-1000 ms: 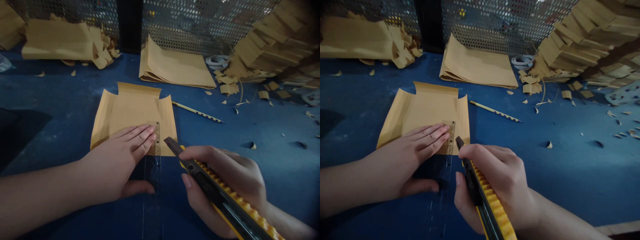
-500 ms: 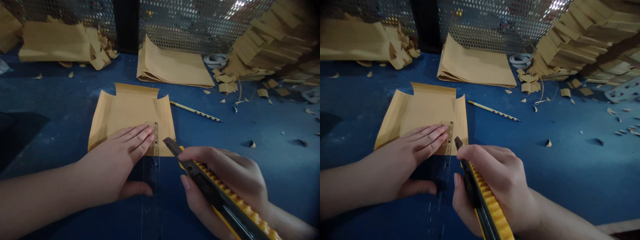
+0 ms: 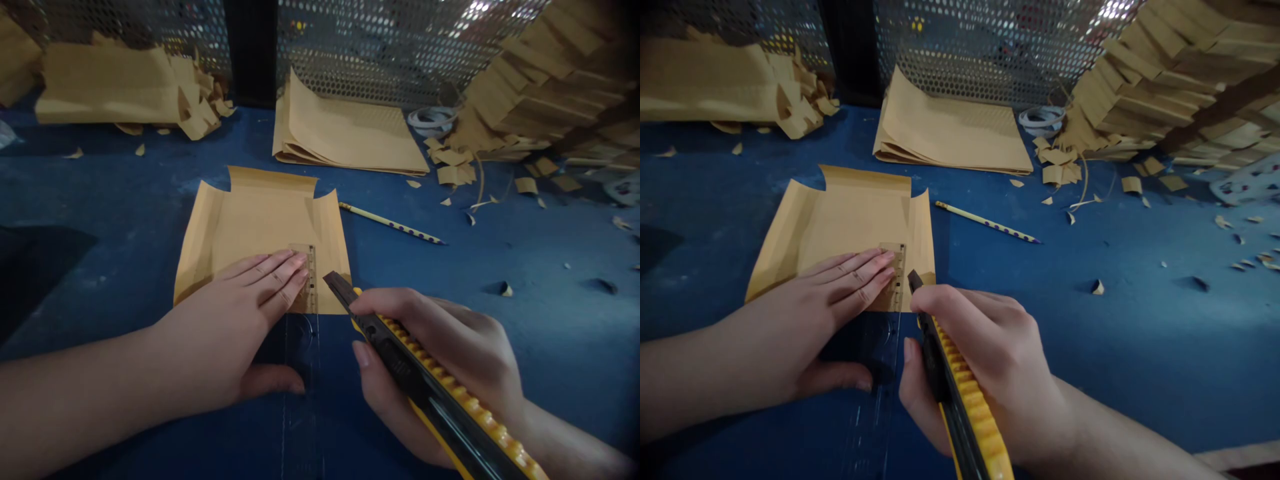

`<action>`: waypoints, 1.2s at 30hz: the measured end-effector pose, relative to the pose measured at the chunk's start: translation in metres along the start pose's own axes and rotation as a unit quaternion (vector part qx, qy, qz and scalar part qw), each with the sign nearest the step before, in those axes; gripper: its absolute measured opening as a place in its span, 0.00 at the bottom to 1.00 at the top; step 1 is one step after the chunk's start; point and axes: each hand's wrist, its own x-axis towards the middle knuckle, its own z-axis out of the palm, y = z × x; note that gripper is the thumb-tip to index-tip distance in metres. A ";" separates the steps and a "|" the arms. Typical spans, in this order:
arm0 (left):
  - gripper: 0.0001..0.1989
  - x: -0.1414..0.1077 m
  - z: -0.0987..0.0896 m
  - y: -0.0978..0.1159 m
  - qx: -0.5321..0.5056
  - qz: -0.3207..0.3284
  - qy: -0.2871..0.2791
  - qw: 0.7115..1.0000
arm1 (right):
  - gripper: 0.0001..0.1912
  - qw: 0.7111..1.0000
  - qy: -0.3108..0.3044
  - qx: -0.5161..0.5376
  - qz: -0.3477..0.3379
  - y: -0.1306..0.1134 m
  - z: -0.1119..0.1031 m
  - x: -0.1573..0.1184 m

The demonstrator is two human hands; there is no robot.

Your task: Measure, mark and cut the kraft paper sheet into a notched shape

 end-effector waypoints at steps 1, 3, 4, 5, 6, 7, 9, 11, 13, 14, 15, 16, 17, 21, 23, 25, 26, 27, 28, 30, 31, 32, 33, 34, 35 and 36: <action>0.52 0.000 0.000 0.000 0.001 -0.001 0.000 1.000 | 0.13 1.000 -0.001 -0.002 0.001 0.000 0.001 0.000; 0.52 0.001 0.000 0.000 0.001 -0.004 -0.001 1.000 | 0.13 1.000 -0.005 -0.004 0.005 -0.001 0.002 0.001; 0.53 0.001 0.000 0.001 0.001 -0.005 -0.003 1.000 | 0.13 1.000 -0.005 -0.003 0.005 -0.001 0.002 0.002; 0.52 0.002 0.000 0.001 0.002 -0.006 -0.005 1.000 | 0.13 1.000 -0.007 -0.003 0.005 -0.001 0.003 0.002; 0.52 0.002 0.000 0.001 0.003 -0.008 -0.007 1.000 | 0.13 1.000 -0.008 -0.003 0.004 -0.001 0.003 0.003; 0.52 0.002 -0.001 0.001 0.003 -0.008 -0.009 1.000 | 0.13 1.000 -0.008 -0.004 0.003 -0.001 0.004 0.003; 0.52 0.001 -0.001 0.000 0.003 -0.008 -0.010 1.000 | 0.12 1.000 -0.011 -0.008 0.004 -0.001 0.004 0.004; 0.52 0.001 -0.001 0.000 0.001 -0.005 -0.010 1.000 | 0.12 1.000 -0.011 -0.011 0.003 -0.002 0.004 0.004; 0.52 0.001 -0.001 0.000 0.000 -0.003 -0.013 1.000 | 0.12 1.000 -0.016 -0.013 0.003 -0.002 0.004 0.004; 0.52 0.001 -0.001 0.000 0.000 -0.004 -0.014 1.000 | 0.12 1.000 -0.017 -0.014 0.003 -0.003 0.004 0.003; 0.52 0.001 -0.001 0.000 0.000 -0.004 -0.015 1.000 | 0.12 1.000 -0.017 -0.014 0.002 -0.003 0.005 0.003; 0.52 0.002 -0.001 0.000 0.000 -0.004 -0.016 1.000 | 0.12 1.000 -0.016 -0.014 0.004 -0.003 0.005 0.003; 0.52 0.002 -0.002 0.000 -0.001 -0.005 -0.017 1.000 | 0.12 1.000 -0.015 -0.013 0.005 -0.003 0.005 0.003; 0.52 0.002 -0.003 0.000 -0.007 -0.003 -0.024 1.000 | 0.13 0.999 -0.019 -0.021 0.016 -0.003 0.006 0.003; 0.53 0.001 -0.003 0.000 -0.006 -0.006 -0.024 1.000 | 0.13 0.999 -0.023 -0.022 0.008 -0.002 0.006 0.004; 0.53 0.002 -0.003 0.000 -0.004 -0.006 -0.021 1.000 | 0.12 1.000 -0.023 -0.020 0.000 -0.002 0.006 0.004; 0.52 0.002 -0.003 0.001 -0.003 -0.006 -0.020 1.000 | 0.11 1.000 -0.023 -0.020 -0.001 -0.002 0.006 0.004; 0.52 0.002 -0.003 0.001 -0.002 -0.004 -0.019 1.000 | 0.11 0.999 -0.024 -0.022 -0.002 -0.002 0.006 0.005; 0.52 0.002 -0.003 0.001 -0.002 -0.004 -0.017 1.000 | 0.11 0.999 -0.024 -0.023 -0.002 -0.002 0.006 0.005; 0.53 0.002 -0.003 0.001 -0.002 -0.003 -0.017 1.000 | 0.10 0.999 -0.025 -0.025 -0.002 -0.002 0.006 0.004; 0.53 0.002 -0.003 0.000 -0.002 -0.002 -0.018 1.000 | 0.10 0.999 -0.024 -0.026 -0.003 -0.002 0.006 0.004; 0.53 0.002 -0.003 0.000 -0.002 -0.002 -0.019 1.000 | 0.10 0.999 -0.024 -0.026 -0.003 -0.002 0.006 0.004; 0.53 0.002 -0.003 0.000 -0.003 -0.002 -0.019 1.000 | 0.09 0.999 -0.022 -0.026 -0.002 -0.001 0.007 0.003; 0.53 0.001 -0.003 0.000 -0.003 -0.002 -0.021 1.000 | 0.09 0.999 -0.021 -0.027 -0.001 -0.001 0.006 0.003; 0.53 0.001 -0.003 -0.001 -0.004 -0.001 -0.021 1.000 | 0.09 0.999 -0.021 -0.029 0.001 -0.001 0.006 0.003; 0.53 0.001 -0.002 -0.001 -0.004 -0.001 -0.021 1.000 | 0.09 0.999 -0.019 -0.031 0.002 -0.001 0.006 0.003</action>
